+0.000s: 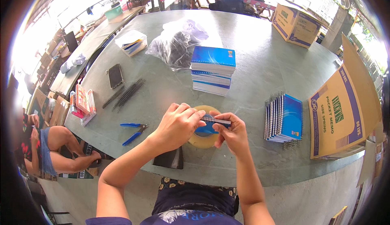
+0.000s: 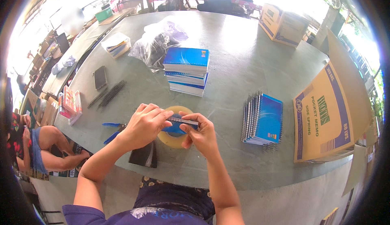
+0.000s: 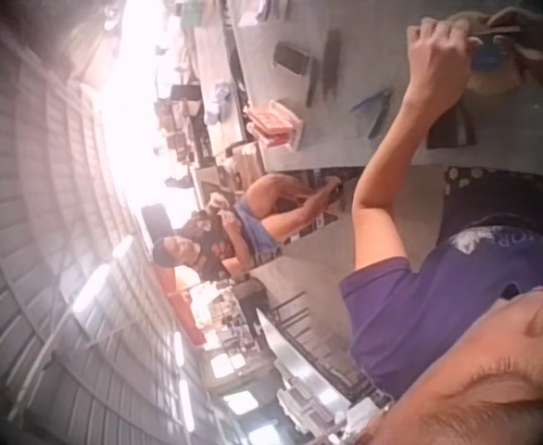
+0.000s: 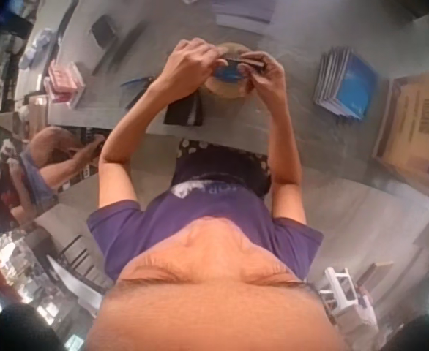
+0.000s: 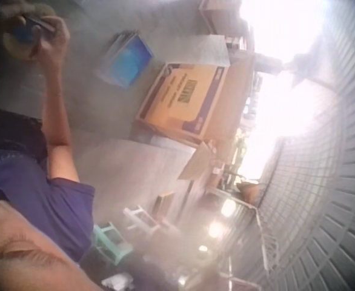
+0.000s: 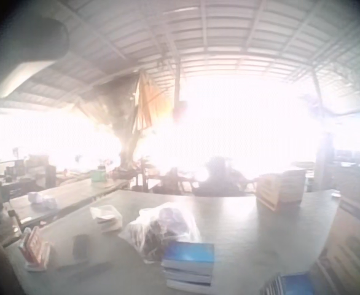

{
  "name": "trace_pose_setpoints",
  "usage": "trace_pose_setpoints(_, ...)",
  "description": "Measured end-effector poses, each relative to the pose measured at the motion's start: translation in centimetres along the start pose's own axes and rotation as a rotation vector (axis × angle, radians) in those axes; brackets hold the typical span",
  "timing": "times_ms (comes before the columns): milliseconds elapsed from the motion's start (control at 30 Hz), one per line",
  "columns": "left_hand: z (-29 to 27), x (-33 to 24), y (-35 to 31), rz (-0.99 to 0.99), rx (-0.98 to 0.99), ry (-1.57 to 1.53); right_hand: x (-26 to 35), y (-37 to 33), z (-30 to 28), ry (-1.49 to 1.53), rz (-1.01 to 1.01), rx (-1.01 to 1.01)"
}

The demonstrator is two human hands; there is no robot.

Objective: The person repeatedly wraps clear packing tape around the spiral-bound edges of small blue notebooks. They pull tape from a roll, press it onto the notebook spine, and place each finished unit into a growing stack on the table.

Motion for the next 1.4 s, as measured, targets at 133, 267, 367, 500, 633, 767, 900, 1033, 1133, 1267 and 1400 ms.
trace_pose_setpoints(133, -0.3, -0.6, 0.7, -0.053, 0.038, 0.005, -0.3, -0.1, 0.3, -0.051, 0.085, 0.028)
trace_pose_setpoints(267, 0.0, -0.8, 1.1, -0.071, -0.028, -0.065, -0.6, 0.1, 0.3, -0.135, 0.063, 0.019)
trace_pose_setpoints(367, 0.3, -0.1, 0.1, -0.01, 0.011, 0.114, -0.1, 0.1, 0.9, -0.031, -0.011, -0.001)
trace_pose_setpoints(500, 0.4, 0.1, 0.4, -0.079, 0.086, 0.066, -0.2, 0.0, 0.9, -0.024, -0.006, -0.025)
trace_pose_setpoints(633, -0.3, -0.9, 0.9, -0.041, -0.028, 0.025, -0.7, -0.1, 0.2, -0.058, -0.009, 0.021)
trace_pose_setpoints(767, -0.2, -0.9, 0.0, 0.025, 0.019, 0.06, 0.5, 0.0, 1.5, -0.083, -0.127, -0.045)
trace_pose_setpoints(900, 0.1, -0.6, 0.3, -0.025, 0.085, 0.104, -0.9, 0.0, 0.3, -0.1, 0.016, 0.006)
trace_pose_setpoints(1033, 0.1, -0.7, 1.1, -0.088, 0.05, 0.061, -0.9, 0.1, 0.5, -0.088, 0.007, -0.014)
trace_pose_setpoints(1133, -0.1, -1.0, 1.1, -0.036, -0.05, 0.046, -0.9, 0.2, 0.3, -0.089, -0.016, -0.016)
trace_pose_setpoints(1267, 0.3, -0.1, 0.4, 0.022, 0.09, 0.167, -1.3, 0.2, 0.4, -0.119, -0.03, 0.039)
trace_pose_setpoints(1400, -0.3, -1.2, 1.4, -0.071, 0.065, 0.087, -1.6, 0.1, 0.1, -0.05, -0.017, 0.023)
Point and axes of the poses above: each hand's wrist, its own y-axis towards the middle knuckle, its own z-axis out of the palm, x = y × z, the point moved 4 cm from there along y, towards the middle knuckle, and after that the axes turned 10 degrees about x, right-handed, at the moved point
